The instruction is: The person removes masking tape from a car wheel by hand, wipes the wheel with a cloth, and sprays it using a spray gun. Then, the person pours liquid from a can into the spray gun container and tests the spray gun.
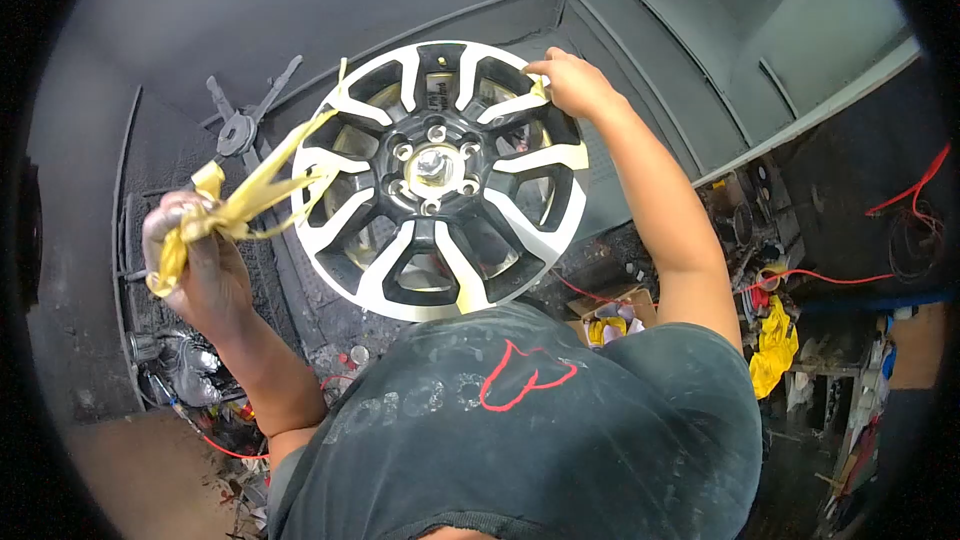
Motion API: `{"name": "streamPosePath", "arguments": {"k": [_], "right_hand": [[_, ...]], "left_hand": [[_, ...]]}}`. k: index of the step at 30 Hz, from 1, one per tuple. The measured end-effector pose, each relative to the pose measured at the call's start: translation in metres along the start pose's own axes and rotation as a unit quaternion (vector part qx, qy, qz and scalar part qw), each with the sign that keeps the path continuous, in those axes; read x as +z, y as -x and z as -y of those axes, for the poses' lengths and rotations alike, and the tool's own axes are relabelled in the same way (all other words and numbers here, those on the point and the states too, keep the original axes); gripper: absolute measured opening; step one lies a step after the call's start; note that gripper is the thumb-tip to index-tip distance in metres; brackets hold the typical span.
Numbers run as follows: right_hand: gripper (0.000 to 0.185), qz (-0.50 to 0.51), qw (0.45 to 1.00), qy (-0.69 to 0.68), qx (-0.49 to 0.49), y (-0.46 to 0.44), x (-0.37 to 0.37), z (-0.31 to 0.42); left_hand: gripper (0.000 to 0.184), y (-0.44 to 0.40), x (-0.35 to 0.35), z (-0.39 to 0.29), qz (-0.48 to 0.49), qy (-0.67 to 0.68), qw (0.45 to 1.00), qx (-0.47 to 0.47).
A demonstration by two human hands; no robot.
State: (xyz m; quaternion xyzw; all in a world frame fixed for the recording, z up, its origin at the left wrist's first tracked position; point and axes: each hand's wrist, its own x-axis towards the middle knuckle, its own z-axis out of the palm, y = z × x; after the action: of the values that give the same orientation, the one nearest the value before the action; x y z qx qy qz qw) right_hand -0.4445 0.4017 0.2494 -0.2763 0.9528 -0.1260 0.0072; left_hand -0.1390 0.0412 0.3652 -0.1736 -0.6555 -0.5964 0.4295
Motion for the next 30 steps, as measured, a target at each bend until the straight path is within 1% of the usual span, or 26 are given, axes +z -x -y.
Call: {"name": "streamPosePath", "arguments": {"k": [1, 2, 3, 4, 5, 6, 7, 10, 13, 15, 17, 18, 19, 21, 23, 24, 25, 27, 29, 30], "right_hand": [[0.044, 0.013, 0.999, 0.046, -0.019, -0.006, 0.002, -0.003], [0.042, 0.017, 0.997, 0.071, -0.034, -0.011, 0.004, -0.006], [0.042, 0.018, 0.997, 0.072, -0.038, -0.017, 0.000, -0.007], [0.039, 0.053, 0.991, 0.108, -0.057, -0.022, -0.005, -0.009], [0.036, 0.089, 0.983, 0.145, -0.075, -0.025, -0.008, -0.011], [0.030, 0.081, 0.982, 0.136, -0.100, -0.022, -0.014, -0.007], [0.030, 0.084, 0.981, 0.138, -0.107, -0.021, -0.014, -0.008], [0.021, 0.123, 0.967, 0.147, -0.166, -0.019, -0.016, -0.003], [0.020, 0.112, 0.967, 0.163, -0.160, -0.011, -0.014, 0.015], [0.020, 0.116, 0.969, 0.152, -0.159, -0.001, -0.019, 0.027], [0.011, 0.086, 0.978, 0.096, -0.162, 0.009, -0.025, 0.041], [0.008, 0.070, 0.976, 0.096, -0.184, 0.013, -0.031, 0.049], [0.008, 0.068, 0.977, 0.094, -0.177, 0.016, -0.032, 0.055], [0.008, 0.035, 0.974, 0.061, -0.213, 0.021, -0.035, 0.062], [0.008, 0.013, 0.976, 0.066, -0.207, 0.027, -0.040, 0.080], [0.008, 0.000, 0.971, 0.028, -0.238, 0.030, -0.043, 0.088], [0.008, -0.013, 0.963, -0.011, -0.269, 0.032, -0.046, 0.100], [0.007, -0.066, 0.954, -0.050, -0.287, 0.044, -0.065, 0.138], [0.008, -0.144, 0.933, -0.073, -0.322, 0.049, -0.077, 0.167], [0.012, -0.132, 0.929, -0.095, -0.332, 0.052, -0.074, 0.179]], "left_hand": [[0.019, 0.006, -0.003, -0.002, 0.016, -0.040, 0.999, 0.014], [0.022, 0.011, -0.003, -0.008, 0.033, -0.056, 0.998, 0.014], [0.025, 0.018, 0.000, -0.015, 0.049, -0.072, 0.996, 0.013], [0.031, 0.026, 0.005, -0.019, 0.032, -0.093, 0.995, -0.008], [0.031, 0.033, 0.003, -0.018, 0.021, -0.092, 0.995, -0.010], [0.030, 0.039, 0.001, -0.020, 0.028, -0.104, 0.994, -0.019], [0.029, 0.043, 0.000, -0.022, 0.034, -0.115, 0.992, -0.027], [0.024, 0.048, -0.007, -0.029, 0.037, -0.124, 0.991, -0.036], [0.022, 0.050, -0.019, -0.031, 0.053, -0.138, 0.987, -0.055], [0.021, 0.045, -0.020, -0.029, 0.055, -0.140, 0.988, -0.042], [0.020, 0.041, -0.019, -0.024, 0.071, -0.122, 0.989, -0.037], [0.019, 0.040, -0.017, -0.021, 0.076, -0.115, 0.990, -0.032], [0.019, 0.038, -0.014, -0.018, 0.082, -0.108, 0.990, -0.027], [0.018, 0.032, 0.001, -0.012, 0.103, -0.104, 0.989, -0.020], [0.017, 0.029, 0.011, -0.005, 0.118, -0.106, 0.987, -0.016], [0.015, 0.027, 0.019, -0.003, 0.116, -0.101, 0.988, -0.032], [0.015, 0.026, 0.020, 0.001, 0.137, -0.129, 0.981, -0.039], [0.019, 0.026, 0.027, 0.018, 0.127, -0.094, 0.985, -0.069], [0.028, 0.029, 0.031, 0.028, 0.150, -0.087, 0.980, -0.099], [0.030, 0.027, 0.040, 0.027, 0.154, -0.107, 0.980, -0.073]]}}
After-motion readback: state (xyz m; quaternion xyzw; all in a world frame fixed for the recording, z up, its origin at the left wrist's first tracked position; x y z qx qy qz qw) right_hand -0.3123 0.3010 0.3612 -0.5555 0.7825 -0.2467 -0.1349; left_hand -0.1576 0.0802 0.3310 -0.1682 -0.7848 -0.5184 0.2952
